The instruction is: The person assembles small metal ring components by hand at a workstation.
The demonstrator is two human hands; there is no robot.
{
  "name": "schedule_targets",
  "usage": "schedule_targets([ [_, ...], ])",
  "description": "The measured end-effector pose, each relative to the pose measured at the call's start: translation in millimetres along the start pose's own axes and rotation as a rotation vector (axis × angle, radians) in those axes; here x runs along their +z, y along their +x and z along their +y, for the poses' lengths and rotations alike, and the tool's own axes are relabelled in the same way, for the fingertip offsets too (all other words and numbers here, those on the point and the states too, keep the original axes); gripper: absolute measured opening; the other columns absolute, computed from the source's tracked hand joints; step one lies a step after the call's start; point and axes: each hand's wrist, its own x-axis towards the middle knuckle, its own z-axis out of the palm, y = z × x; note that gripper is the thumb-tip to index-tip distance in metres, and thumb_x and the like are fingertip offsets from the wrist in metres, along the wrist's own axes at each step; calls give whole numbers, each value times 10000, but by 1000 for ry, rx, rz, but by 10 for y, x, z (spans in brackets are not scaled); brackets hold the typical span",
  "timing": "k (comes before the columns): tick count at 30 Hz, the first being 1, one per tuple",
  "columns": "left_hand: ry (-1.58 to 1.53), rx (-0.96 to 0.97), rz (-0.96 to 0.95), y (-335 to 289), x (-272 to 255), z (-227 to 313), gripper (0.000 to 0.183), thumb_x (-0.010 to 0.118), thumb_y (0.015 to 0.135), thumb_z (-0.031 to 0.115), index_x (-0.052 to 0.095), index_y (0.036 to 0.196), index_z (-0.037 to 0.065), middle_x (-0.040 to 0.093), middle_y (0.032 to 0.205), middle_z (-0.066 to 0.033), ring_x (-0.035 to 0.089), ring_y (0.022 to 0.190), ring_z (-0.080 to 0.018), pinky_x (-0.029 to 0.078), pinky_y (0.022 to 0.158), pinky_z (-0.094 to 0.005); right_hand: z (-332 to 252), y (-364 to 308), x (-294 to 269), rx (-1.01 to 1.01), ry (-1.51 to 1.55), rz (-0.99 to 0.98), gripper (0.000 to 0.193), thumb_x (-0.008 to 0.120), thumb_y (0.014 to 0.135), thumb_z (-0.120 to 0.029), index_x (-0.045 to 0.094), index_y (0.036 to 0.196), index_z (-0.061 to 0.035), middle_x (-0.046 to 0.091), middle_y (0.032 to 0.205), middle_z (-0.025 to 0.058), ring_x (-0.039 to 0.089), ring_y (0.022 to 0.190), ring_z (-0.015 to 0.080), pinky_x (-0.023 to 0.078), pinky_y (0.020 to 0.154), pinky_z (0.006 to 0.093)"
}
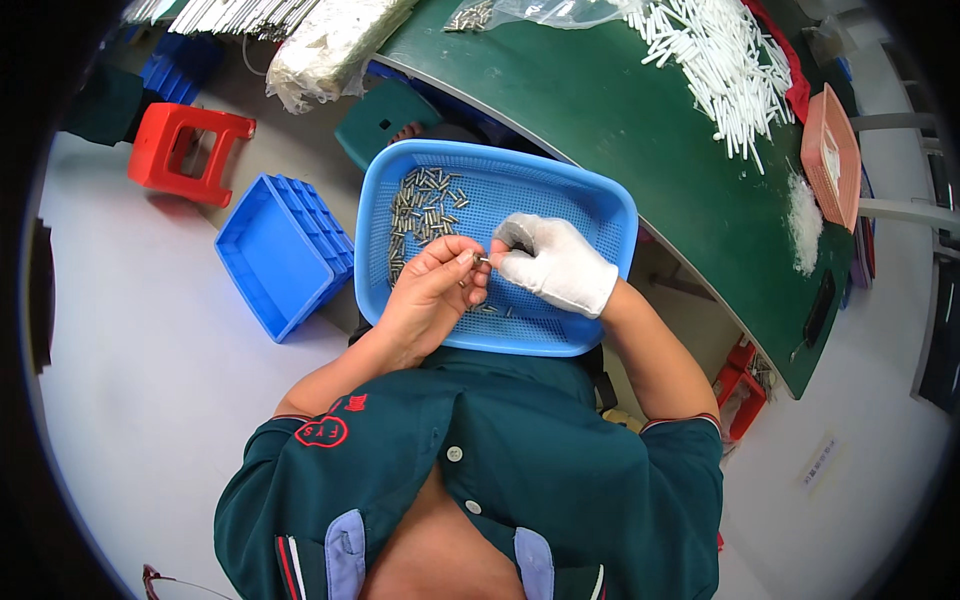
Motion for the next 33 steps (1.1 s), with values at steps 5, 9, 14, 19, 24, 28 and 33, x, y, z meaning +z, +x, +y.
schedule_targets([
  [5, 80, 28, 12, -1, 4, -13, 78, 536, 916, 105, 559, 971, 56, 576, 856, -41, 533, 775, -109, 444, 666, -243, -24, 10, 1, -20, -105, 20, 179, 564, 781, -132, 565, 874, 21, 557, 736, 38, 500, 682, 90, 435, 641, 243],
  [9, 134, 52, 19, 8, 11, -35, 78, 543, 910, 96, 562, 968, 47, 592, 875, -40, 539, 771, -110, 451, 663, -245, -105, -23, 13, -46, -205, 61, 184, 566, 763, -135, 564, 847, 28, 585, 739, 94, 539, 688, 144, 454, 666, 277],
  [14, 126, 33, -1, 9, 16, -21, 107, 566, 898, 108, 570, 967, 26, 620, 913, -43, 539, 757, -109, 450, 645, -247, -133, -61, 74, -58, -314, 103, 167, 589, 778, -118, 557, 859, 24, 595, 754, 115, 561, 698, 173, 463, 687, 293],
  [19, -64, -97, -89, 12, -43, 2, 140, 554, 915, 167, 572, 912, 28, 634, 924, -66, 506, 712, -104, 433, 632, -239, -61, -61, 97, -297, -119, 130, 175, 645, 785, -70, 564, 928, -11, 604, 833, 141, 618, 755, 290, 490, 666, 328],
  [24, -87, -128, -74, 5, -40, -14, 166, 560, 914, 205, 569, 915, 39, 633, 891, -56, 482, 694, -95, 410, 613, -229, -60, -40, 119, -500, -314, 188, 182, 677, 719, -46, 588, 877, -29, 589, 793, 103, 595, 724, 278, 484, 639, 343],
  [28, -100, -46, -78, -10, -11, -3, 162, 536, 926, 164, 568, 1003, 25, 613, 916, -63, 524, 750, -108, 441, 655, -243, -95, -15, 117, -549, -408, 243, 171, 689, 696, -46, 604, 844, -50, 592, 753, 87, 593, 713, 266, 479, 625, 349],
  [33, -100, 8, -59, -10, -56, 10, 140, 536, 917, 115, 565, 1022, 27, 605, 948, -65, 556, 824, -118, 463, 706, -250, -63, 114, 43, -517, -353, 199, 134, 679, 725, -47, 607, 837, -38, 589, 762, 100, 590, 703, 265, 478, 621, 342],
])
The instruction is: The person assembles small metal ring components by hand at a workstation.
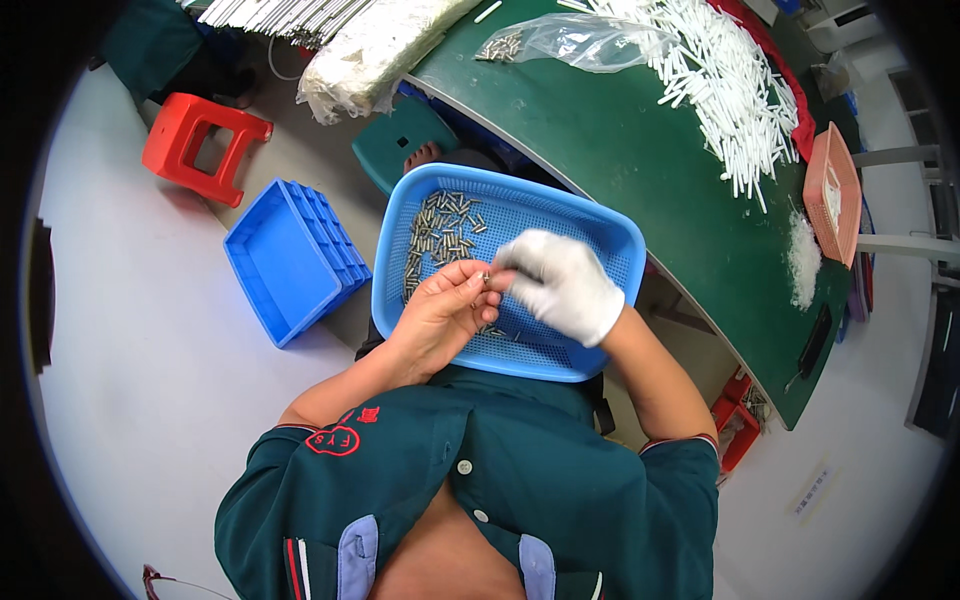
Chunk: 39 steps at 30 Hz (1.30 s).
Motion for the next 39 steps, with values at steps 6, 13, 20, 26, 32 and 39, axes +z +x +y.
schedule_targets([
  [6, 47, -11, 24, -2, 36, 9, 132, 554, 896, 81, 557, 1018, 32, 597, 950, -70, 544, 828, -127, 451, 726, -261, 292, 315, 123, -42, -317, -25, 162, 650, 748, -67, 622, 907, -66, 599, 821, 109, 604, 741, 286, 490, 665, 360],
  [13, -40, -8, -5, 26, -39, -4, 118, 545, 900, 82, 565, 1007, 36, 592, 923, -59, 545, 811, -124, 453, 709, -262, 323, 387, 290, 31, -479, -91, 104, 619, 772, -123, 617, 872, -98, 589, 807, 96, 608, 761, 289, 494, 658, 379],
  [20, -35, 3, -18, 32, -34, 15, 109, 537, 903, 91, 572, 992, 38, 594, 918, -63, 546, 809, -125, 454, 712, -263, 304, 363, 347, 25, -690, -97, 92, 572, 794, -157, 606, 839, -84, 591, 795, 98, 619, 749, 265, 502, 641, 364],
  [26, -41, 25, -19, 34, -39, 9, 105, 546, 895, 90, 573, 986, 43, 593, 901, -54, 547, 791, -128, 464, 714, -266, 329, 296, 349, -18, -708, -124, 101, 590, 778, -155, 605, 835, -72, 589, 795, 102, 621, 770, 280, 506, 648, 369],
  [32, -61, 43, 1, 21, -43, -8, 105, 551, 881, 84, 560, 981, 53, 583, 887, -53, 523, 789, -134, 428, 680, -254, 280, 143, 181, 276, -9, 45, 157, 584, 814, -168, 587, 860, -19, 562, 736, 98, 584, 681, 188, 466, 615, 328],
  [39, 6, 22, 38, 25, -5, -5, 89, 540, 899, 97, 565, 979, 66, 577, 874, -44, 521, 777, -122, 421, 664, -248, -16, -32, -60, 658, 616, -200, 163, 582, 817, -168, 545, 894, -29, 486, 701, -4, 436, 590, 66, 360, 527, 213],
])
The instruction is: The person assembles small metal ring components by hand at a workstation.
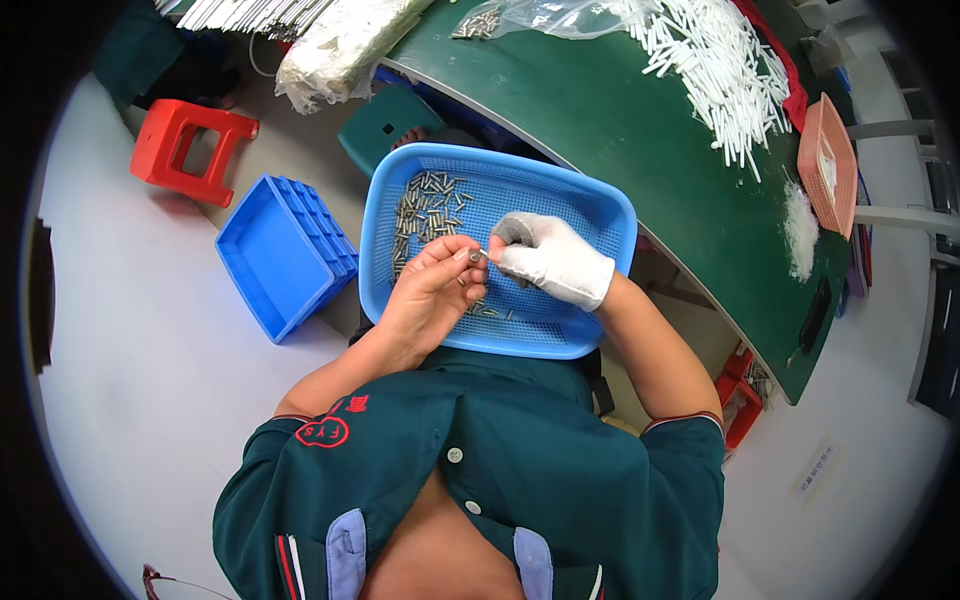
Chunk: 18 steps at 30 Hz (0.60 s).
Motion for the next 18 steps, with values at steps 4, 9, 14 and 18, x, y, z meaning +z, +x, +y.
schedule_targets([
  [4, 45, 1, -1, 3, 4, -8, 86, 548, 899, 105, 575, 971, 64, 576, 862, -35, 519, 777, -112, 420, 659, -244, 3, -4, -7, 12, -18, -54, 160, 583, 815, -180, 547, 869, -34, 477, 669, -11, 429, 571, 69, 355, 514, 220],
  [9, 65, 3, -10, 3, 9, -14, 78, 553, 899, 105, 578, 961, 65, 575, 856, -25, 518, 770, -104, 419, 650, -237, 8, 1, -10, 27, -40, -67, 162, 587, 815, -191, 552, 851, -37, 471, 648, -14, 427, 564, 70, 351, 508, 219],
  [14, 98, -12, 6, 2, 32, -24, 71, 558, 896, 92, 580, 954, 57, 581, 853, -26, 521, 756, -100, 429, 647, -238, 12, -6, -36, 71, 2, -94, 179, 605, 806, -217, 552, 836, -49, 476, 644, -7, 425, 556, 71, 346, 496, 221],
  [18, 174, 18, -8, 8, 11, -41, 73, 563, 895, 92, 584, 944, 42, 595, 866, -36, 526, 748, -103, 439, 643, -241, 0, -21, -62, 117, 43, -115, 191, 611, 800, -231, 554, 834, -52, 486, 645, 0, 426, 549, 72, 340, 485, 220],
])
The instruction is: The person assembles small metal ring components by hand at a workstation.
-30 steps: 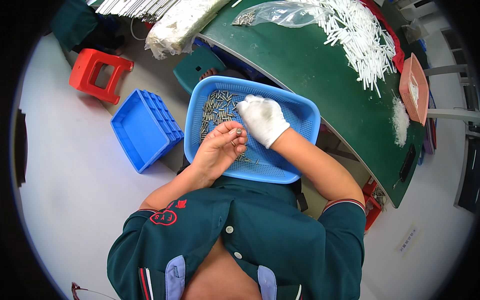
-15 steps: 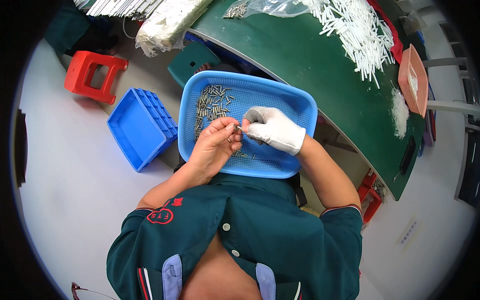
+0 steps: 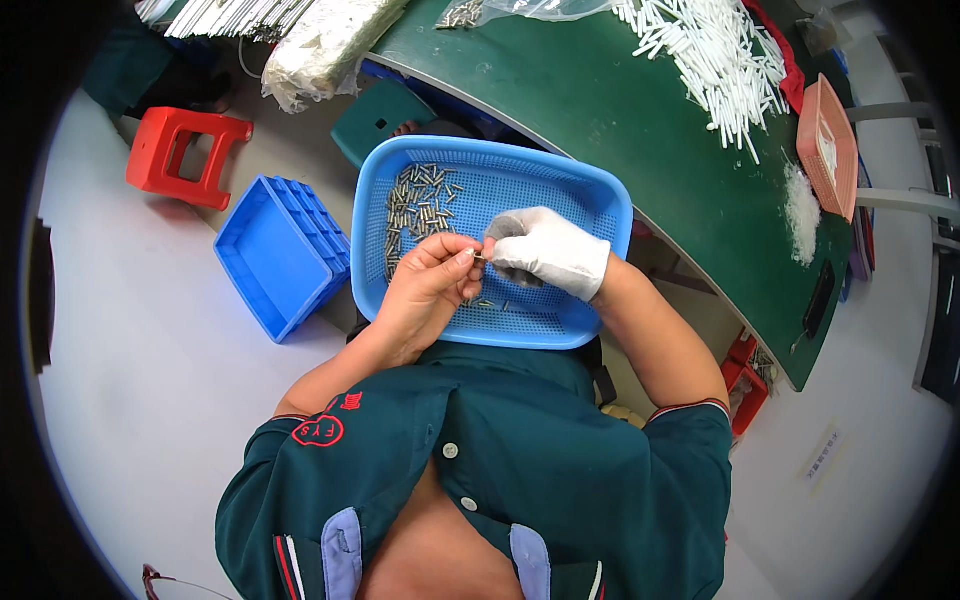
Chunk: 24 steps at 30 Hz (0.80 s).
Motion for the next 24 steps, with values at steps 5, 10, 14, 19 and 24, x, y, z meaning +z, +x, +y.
schedule_targets([
  [5, -55, -21, -18, 18, -51, -21, 107, 568, 895, 106, 590, 962, 25, 609, 893, -48, 527, 749, -106, 441, 638, -237, -28, -41, 119, -112, -124, 161, 195, 610, 842, -198, 547, 892, -20, 524, 702, 13, 468, 579, 64, 387, 509, 216],
  [10, -174, -75, -36, 11, -2, 32, 102, 538, 908, 82, 586, 952, 4, 627, 892, -68, 522, 732, -104, 453, 650, -244, 79, -41, 227, -292, -355, 256, 183, 600, 816, -133, 556, 943, -8, 632, 804, 134, 629, 716, 223, 492, 642, 313],
  [14, -170, -69, -34, 11, -40, 14, 109, 546, 909, 108, 584, 936, 9, 629, 905, -71, 520, 737, -104, 445, 645, -241, 96, -27, 301, -547, -556, 424, 166, 646, 789, -32, 553, 926, -17, 594, 779, 88, 567, 647, 159, 466, 600, 271],
  [19, -280, -132, -180, 12, -81, 36, 138, 566, 906, 166, 574, 922, 29, 626, 923, -75, 514, 746, -110, 426, 631, -239, 34, -33, 266, -758, -664, 401, 190, 686, 724, 2, 581, 878, -36, 576, 786, 78, 578, 692, 213, 473, 629, 306],
  [24, -225, -20, -99, -2, -13, 95, 152, 563, 908, 168, 575, 976, 33, 626, 936, -79, 533, 766, -121, 449, 663, -241, -16, 37, 272, -865, -772, 498, 144, 681, 713, -71, 614, 840, -62, 585, 779, 86, 592, 725, 283, 477, 627, 355],
])
